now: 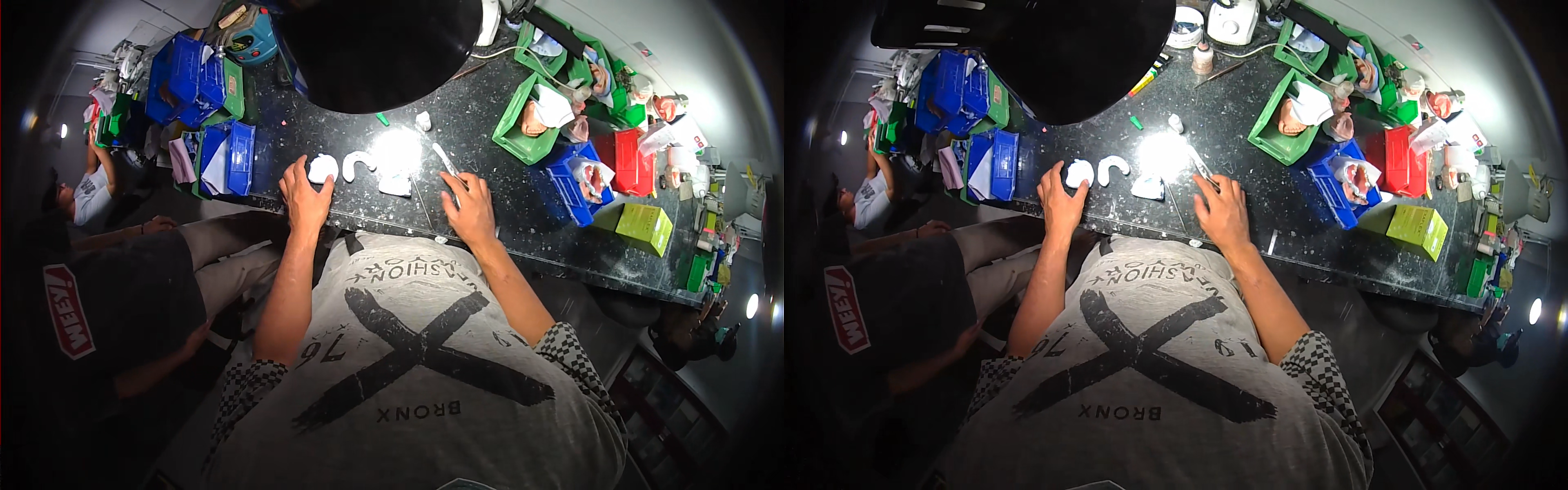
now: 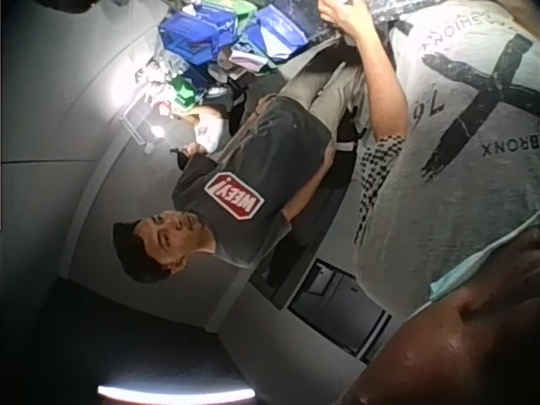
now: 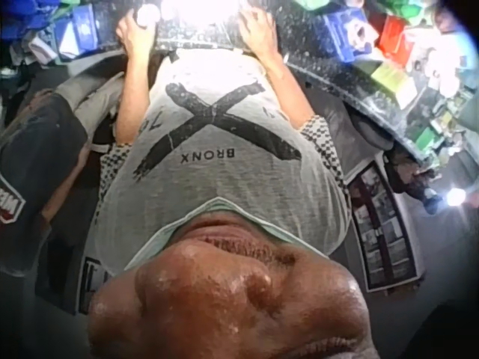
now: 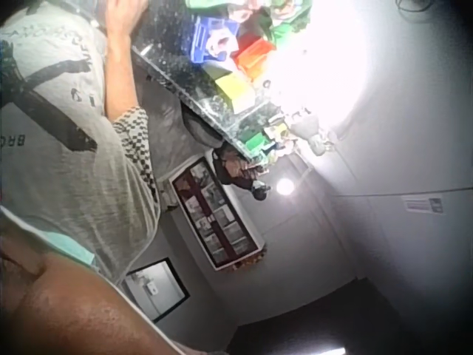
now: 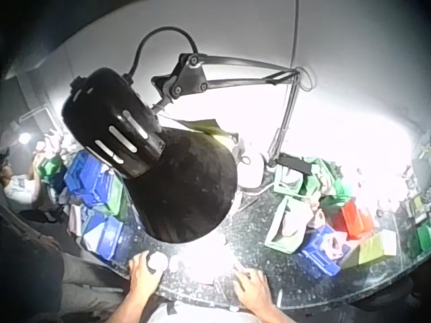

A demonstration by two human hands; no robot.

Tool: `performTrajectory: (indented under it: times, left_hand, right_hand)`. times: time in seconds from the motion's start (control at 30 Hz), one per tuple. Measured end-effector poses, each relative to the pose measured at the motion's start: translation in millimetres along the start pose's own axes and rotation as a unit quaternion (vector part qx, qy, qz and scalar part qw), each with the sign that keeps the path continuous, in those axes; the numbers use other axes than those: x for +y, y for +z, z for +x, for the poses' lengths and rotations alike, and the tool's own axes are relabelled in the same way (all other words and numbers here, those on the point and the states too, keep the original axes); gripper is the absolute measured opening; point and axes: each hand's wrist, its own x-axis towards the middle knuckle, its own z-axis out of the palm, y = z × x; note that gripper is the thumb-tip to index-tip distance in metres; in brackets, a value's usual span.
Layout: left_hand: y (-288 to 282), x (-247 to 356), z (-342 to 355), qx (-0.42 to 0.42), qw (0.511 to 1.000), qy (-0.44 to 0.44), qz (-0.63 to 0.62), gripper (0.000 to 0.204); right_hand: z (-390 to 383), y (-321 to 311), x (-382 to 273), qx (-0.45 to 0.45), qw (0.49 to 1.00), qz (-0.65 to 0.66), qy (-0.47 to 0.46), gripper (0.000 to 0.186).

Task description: The person trims a blue dental impression using pliers, then compares it to a plaster dental model and marks the model with a pen while at a laboratory bench.

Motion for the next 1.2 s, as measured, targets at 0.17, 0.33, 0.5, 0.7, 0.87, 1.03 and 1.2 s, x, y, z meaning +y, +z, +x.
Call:
performTrajectory:
  times: [0.17, 0.33, 0.5, 0.7, 0.87, 1.03, 1.2]
  left_hand:
    - [8.5, -1.3, -2.7, -0.036, 0.999, -0.011, 0.01, 0.068]
    - [14.1, 2.3, -9.8, -0.012, 1.0, -0.014, -0.011, 0.068]
    - [12.3, -0.3, -13.0, -0.012, 0.999, -0.008, -0.04, 0.068]
    - [10.5, -2.0, -14.8, -0.013, 0.999, 0.004, -0.037, 0.069]
    - [8.1, 2.5, -15.6, -0.021, 0.997, -0.021, -0.065, 0.067]
    - [8.0, 2.1, -13.1, -0.046, 0.988, -0.05, -0.14, 0.056]
    - [10.4, -7.6, -10.6, -0.075, 0.924, -0.132, -0.352, 0.036]
  right_hand:
    - [-13.1, 4.7, 17.1, 0.061, 0.993, 0.041, -0.096, 0.037]
    - [-17.0, 11.4, 18.5, 0.072, 0.994, -0.003, -0.088, 0.039]
    - [-18.0, 11.4, 16.1, 0.056, 0.992, -0.011, -0.112, 0.037]
    - [-18.1, 12.4, 16.3, 0.042, 0.994, -0.006, -0.105, 0.035]
    - [-17.7, 10.5, 13.0, 0.044, 0.995, -0.009, -0.091, 0.033]
    - [-9.7, 3.7, 0.0, 0.063, 0.995, 0.005, -0.079, 0.032]
    - [9.4, 1.2, -18.5, 0.06, 0.992, 0.043, -0.103, 0.028]
